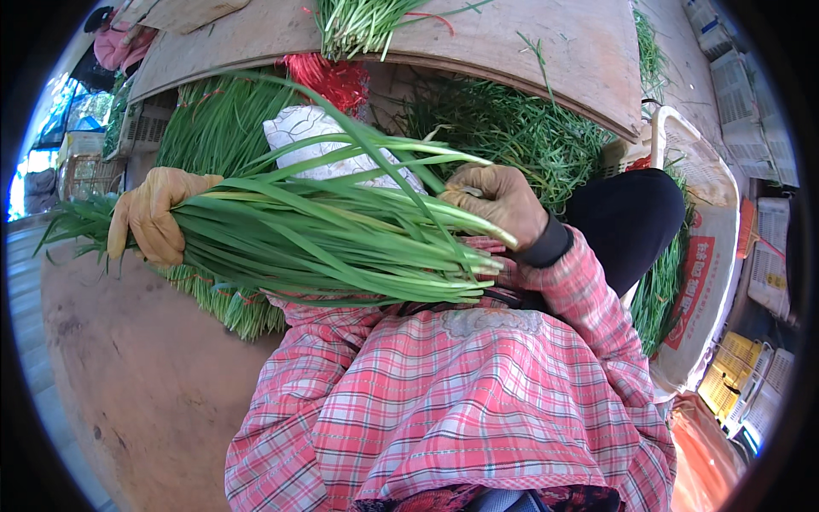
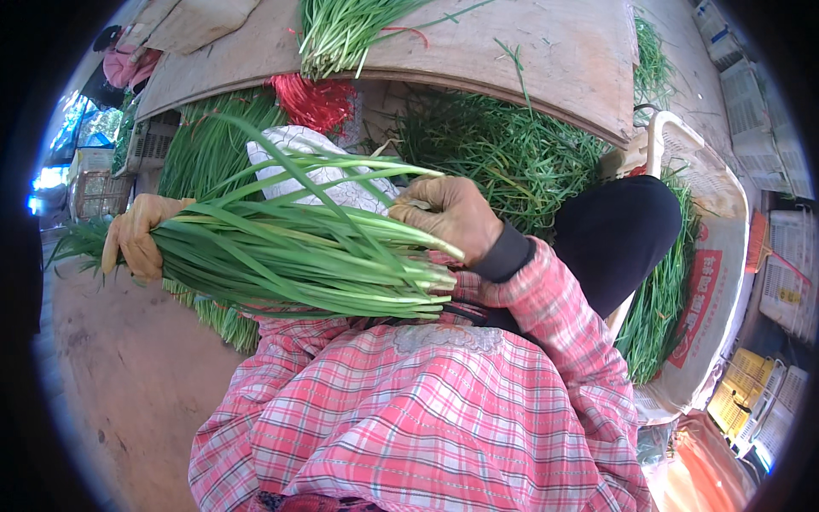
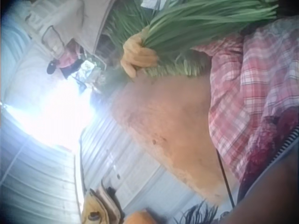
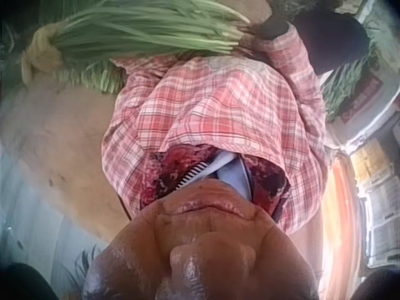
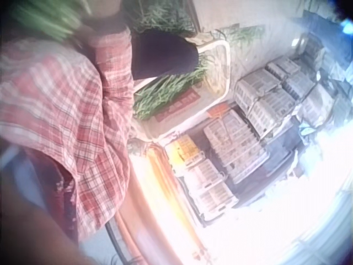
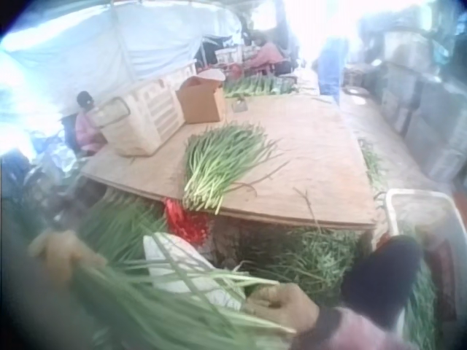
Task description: The person picks up bunches of chives from a pile on the floor, removes damaged or dry leaves by hand, and bundles them together using a red tie.
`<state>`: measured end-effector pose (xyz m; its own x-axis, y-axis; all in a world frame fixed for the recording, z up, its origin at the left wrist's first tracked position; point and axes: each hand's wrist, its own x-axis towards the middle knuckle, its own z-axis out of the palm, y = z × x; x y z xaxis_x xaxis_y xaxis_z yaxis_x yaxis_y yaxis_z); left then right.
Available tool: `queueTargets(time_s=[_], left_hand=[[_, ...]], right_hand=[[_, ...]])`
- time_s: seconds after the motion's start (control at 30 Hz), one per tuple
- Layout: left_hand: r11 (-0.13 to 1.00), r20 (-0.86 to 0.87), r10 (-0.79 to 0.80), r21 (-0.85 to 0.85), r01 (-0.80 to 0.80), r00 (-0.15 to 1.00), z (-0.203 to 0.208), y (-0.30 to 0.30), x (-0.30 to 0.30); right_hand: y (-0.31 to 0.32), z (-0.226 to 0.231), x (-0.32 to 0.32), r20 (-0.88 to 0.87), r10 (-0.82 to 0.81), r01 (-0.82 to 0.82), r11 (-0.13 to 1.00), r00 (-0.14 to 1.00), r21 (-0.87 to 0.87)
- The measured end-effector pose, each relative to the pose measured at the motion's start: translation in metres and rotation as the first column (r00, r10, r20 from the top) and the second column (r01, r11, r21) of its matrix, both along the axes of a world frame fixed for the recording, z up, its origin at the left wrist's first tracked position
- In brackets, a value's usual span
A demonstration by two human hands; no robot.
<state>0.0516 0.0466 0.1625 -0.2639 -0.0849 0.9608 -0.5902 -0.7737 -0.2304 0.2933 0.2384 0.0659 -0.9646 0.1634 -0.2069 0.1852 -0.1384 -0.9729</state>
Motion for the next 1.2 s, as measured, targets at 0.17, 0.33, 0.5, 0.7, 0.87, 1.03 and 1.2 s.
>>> queueTargets(time_s=[0.17,0.33,0.5,0.7,0.87,1.03,1.2], left_hand=[[1.0,-0.032,0.014,0.015,-0.014,0.999,0.002,0.002,0.003],[0.98,0.041,-0.148,0.137,0.141,0.988,0.009,0.006,0.01],[0.974,0.041,-0.167,0.161,0.158,0.985,0.013,0.021,0.024],[0.977,-0.038,-0.187,0.099,0.189,0.982,0.022,0.016,0.021],[0.991,0.013,-0.095,0.099,0.093,0.995,0.013,-0.008,0.015],[0.983,0.006,-0.139,0.119,0.138,0.99,0.009,0.001,0.01],[0.985,0.136,-0.16,0.087,0.15,0.978,0.004,0.012,0.003]], right_hand=[[0.027,-0.026,0.039,-0.118,-0.208,0.187,0.351,0.971,0.918],[0.098,-0.063,0.078,0.561,-0.413,-0.553,0.151,0.718,0.819],[0.083,0.001,0.003,-0.338,0.023,0.255,0.609,0.941,0.751],[0.028,-0.014,-0.041,-0.257,0.363,-0.206,0.851,0.896,0.483],[0.06,-0.042,0.012,0.125,-0.117,-0.034,0.582,0.985,0.812],[0.09,-0.079,0.032,0.203,-0.026,-0.174,0.42,0.979,0.891],[0.034,-0.04,-0.048,-0.35,0.099,-0.17,0.969,0.932,-0.179]])
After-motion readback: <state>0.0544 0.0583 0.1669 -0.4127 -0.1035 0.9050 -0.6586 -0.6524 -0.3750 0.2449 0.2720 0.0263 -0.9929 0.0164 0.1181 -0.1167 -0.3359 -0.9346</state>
